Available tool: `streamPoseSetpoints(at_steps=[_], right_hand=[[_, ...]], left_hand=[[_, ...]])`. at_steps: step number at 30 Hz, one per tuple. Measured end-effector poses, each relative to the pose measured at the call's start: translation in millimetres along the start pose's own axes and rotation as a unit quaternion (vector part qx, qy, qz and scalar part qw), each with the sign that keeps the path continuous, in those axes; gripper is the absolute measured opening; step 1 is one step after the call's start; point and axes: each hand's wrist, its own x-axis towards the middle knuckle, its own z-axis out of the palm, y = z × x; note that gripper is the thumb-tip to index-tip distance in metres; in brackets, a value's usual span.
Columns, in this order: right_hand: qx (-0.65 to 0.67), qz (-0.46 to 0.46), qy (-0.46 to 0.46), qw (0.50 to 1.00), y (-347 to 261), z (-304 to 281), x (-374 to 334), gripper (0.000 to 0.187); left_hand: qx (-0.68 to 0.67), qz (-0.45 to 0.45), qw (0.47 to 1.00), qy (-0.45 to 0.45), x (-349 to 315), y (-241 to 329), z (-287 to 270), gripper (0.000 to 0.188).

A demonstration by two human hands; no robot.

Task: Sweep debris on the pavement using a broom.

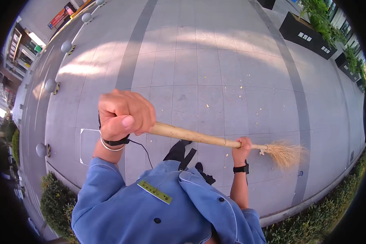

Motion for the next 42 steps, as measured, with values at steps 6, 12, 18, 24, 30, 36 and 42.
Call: streamPoseSetpoints(at_steps=[6,12,18,24,30,36,42], right_hand=[[0.127,0.032,-0.191,0.973,-47,-17,-119,0.012],[0.115,-0.037,-0.372,0.920,-53,-6,-222,0.012],[0.136,-0.181,-0.430,0.874,-150,-13,-275,0.018],[0.138,-0.308,-0.591,0.732,-251,23,-398,0.029],[0.312,-0.458,-0.564,0.613,-408,48,-517,0.022],[0.289,-0.525,-0.614,0.514,-489,69,-564,0.017],[0.323,-0.463,-0.593,0.574,-408,37,-561,0.016]], left_hand=[[-0.183,-0.097,0.970,0.124,-90,53,33,0.033],[-0.086,-0.141,0.935,0.313,-254,106,63,0.031],[-0.012,-0.009,0.849,0.528,-453,295,85,0.031],[0.124,0.056,0.753,0.644,-655,484,238,0.034],[0.270,0.163,0.642,0.699,-692,601,436,0.038],[0.396,0.199,0.562,0.699,-637,572,522,0.039],[0.384,0.089,0.690,0.608,-581,580,494,0.037]])
